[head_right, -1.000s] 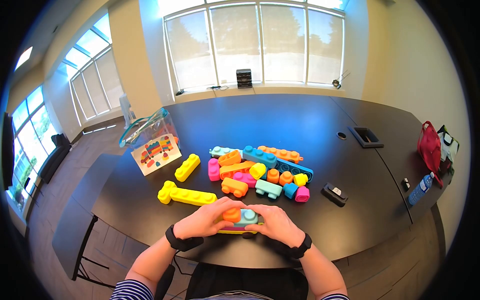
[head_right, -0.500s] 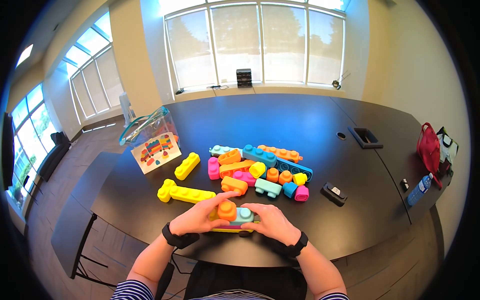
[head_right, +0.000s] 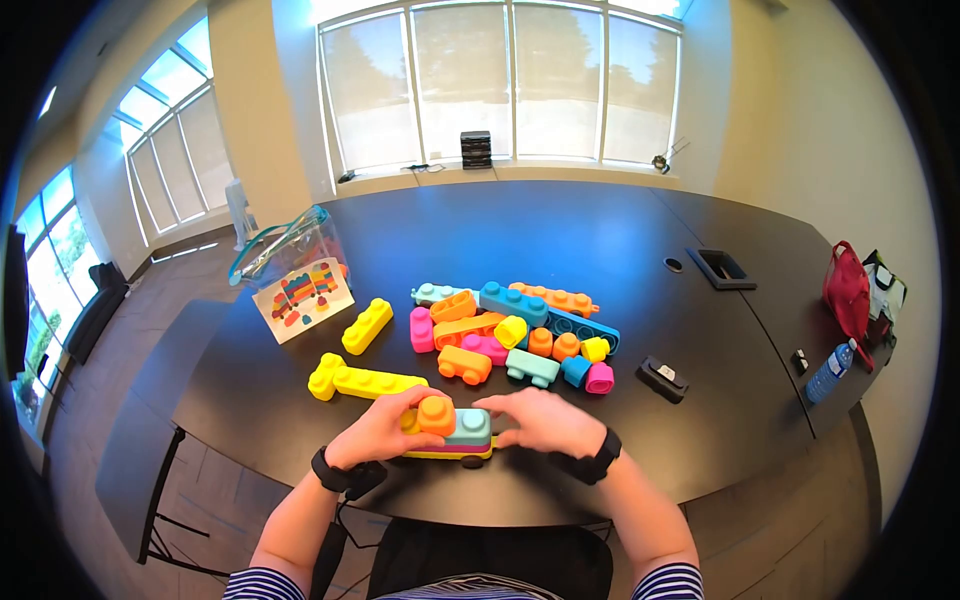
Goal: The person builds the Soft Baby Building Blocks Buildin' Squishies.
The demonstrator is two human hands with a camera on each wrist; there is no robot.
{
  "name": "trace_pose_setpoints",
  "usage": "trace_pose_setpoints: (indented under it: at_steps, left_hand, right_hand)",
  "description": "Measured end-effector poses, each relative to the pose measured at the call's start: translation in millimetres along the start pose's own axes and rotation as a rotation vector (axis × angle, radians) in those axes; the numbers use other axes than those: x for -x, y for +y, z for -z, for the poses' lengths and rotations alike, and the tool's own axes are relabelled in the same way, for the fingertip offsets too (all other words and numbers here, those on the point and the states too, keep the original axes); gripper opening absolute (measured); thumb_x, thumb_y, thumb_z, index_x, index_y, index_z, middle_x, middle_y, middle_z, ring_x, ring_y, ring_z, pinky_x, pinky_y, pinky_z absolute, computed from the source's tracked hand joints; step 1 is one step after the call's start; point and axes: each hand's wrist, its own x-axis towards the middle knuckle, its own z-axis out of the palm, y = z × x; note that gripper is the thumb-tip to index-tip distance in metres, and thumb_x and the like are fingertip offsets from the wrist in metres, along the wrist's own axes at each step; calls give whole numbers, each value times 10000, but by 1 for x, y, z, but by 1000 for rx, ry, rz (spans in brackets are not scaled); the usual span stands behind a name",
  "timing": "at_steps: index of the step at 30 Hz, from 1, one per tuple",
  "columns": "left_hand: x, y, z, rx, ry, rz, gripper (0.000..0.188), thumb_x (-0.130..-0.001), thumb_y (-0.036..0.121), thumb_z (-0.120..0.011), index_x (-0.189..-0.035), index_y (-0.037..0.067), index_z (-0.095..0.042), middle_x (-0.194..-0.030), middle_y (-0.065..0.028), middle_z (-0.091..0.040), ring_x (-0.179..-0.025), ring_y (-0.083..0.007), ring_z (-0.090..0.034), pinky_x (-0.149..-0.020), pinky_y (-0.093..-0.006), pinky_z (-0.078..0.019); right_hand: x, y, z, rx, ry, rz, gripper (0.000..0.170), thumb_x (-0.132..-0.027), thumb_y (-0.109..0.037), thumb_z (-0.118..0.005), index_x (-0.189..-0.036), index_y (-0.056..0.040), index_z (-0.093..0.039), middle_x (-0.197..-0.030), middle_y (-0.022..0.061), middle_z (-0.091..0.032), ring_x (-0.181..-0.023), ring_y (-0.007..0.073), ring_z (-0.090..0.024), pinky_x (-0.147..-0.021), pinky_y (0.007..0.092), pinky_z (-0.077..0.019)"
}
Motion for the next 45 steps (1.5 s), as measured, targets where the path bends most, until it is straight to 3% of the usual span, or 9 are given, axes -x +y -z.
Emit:
trace_pose_setpoints:
  at_steps: [6, 12, 17, 27, 31, 34, 39, 40, 45]
  left_hand:
    - [4, -1, 5, -5, 2, 15, 557, -831, 186, -899, -1292, 39, -624, -1163, -133, -719, -1109, -306, -699, -1000, -383, -530]
    - [11, -6, 7, -22, 36, 19, 561, -836, 203, -894, -1295, 34, -619, -1178, -143, -720, -1118, -326, -696, -1001, -383, -529]
    - [16, -11, 12, -17, 35, 36, 565, -841, 211, -890, -1304, 40, -616, -1195, -148, -724, -1128, -331, -698, -1004, -387, -530]
    - [17, -12, 11, -31, 52, 30, 577, -837, 221, -897, -1312, 55, -616, -1184, -150, -727, -1115, -340, -706, -993, -390, -539]
    - [17, -7, 11, -34, 47, 40, 591, -833, 230, -904, -1317, 58, -613, -1185, -149, -728, -1119, -340, -706, -995, -389, -540]
    - [17, -12, 9, -41, 54, 38, 590, -834, 234, -904, -1316, 57, -613, -1188, -153, -727, -1122, -347, -705, -998, -393, -540]
    - [17, -15, 8, -45, 60, 31, 593, -840, 247, -902, -1319, 57, -608, -1200, -158, -723, -1139, -357, -698, -1005, -397, -536]
    - [17, -14, 8, -50, 56, 37, 595, -841, 249, -901, -1320, 57, -607, -1204, -158, -722, -1143, -359, -697, -1007, -398, -535]
    - [12, -9, 4, -30, 50, 21, 588, -846, 247, -896, -1319, 51, -606, -1191, -151, -718, -1125, -354, -697, -991, -394, -536]
  right_hand:
    - [-35, 2, 34, 220, 293, -87, 407, -876, -160, -800, -1269, -83, -722, -1102, 152, -749, -1041, 343, -709, -923, 445, -565]
    - [-82, 54, 60, 437, 561, -97, 420, -857, -126, -783, -1268, -87, -707, -1187, 153, -713, -1146, 372, -657, -959, 463, -545]
    - [-91, 64, 38, 439, 371, -219, 411, -816, -23, -755, -1218, -97, -715, -1211, 126, -674, -1146, 354, -644, -961, 472, -559]
    - [-60, 26, -23, 317, 331, 216, 219, -822, -67, -786, -1024, -84, -701, -1034, 91, -653, -1046, 311, -647, -890, 431, -548]
    - [-42, 28, -28, 181, 11, 22, 210, -889, -117, -784, -1080, -60, -718, -960, 134, -712, -969, 334, -696, -856, 447, -551]
    - [-34, 43, -16, 58, 78, -9, 191, -894, -132, -776, -1058, -42, -737, -947, 140, -739, -930, 326, -713, -837, 431, -562]
    - [-30, 78, 34, 144, 606, -228, 163, -884, -147, -753, -1001, -37, -774, -913, 135, -758, -851, 276, -737, -774, 383, -580]
    - [-29, 89, 40, 255, 636, -287, 218, -842, -158, -744, -1032, -53, -764, -968, 140, -760, -935, 341, -727, -840, 461, -580]
    - [-47, 138, 48, 360, 488, -315, 347, -787, -152, -810, -1112, -40, -763, -992, 172, -772, -951, 339, -737, -881, 450, -578]
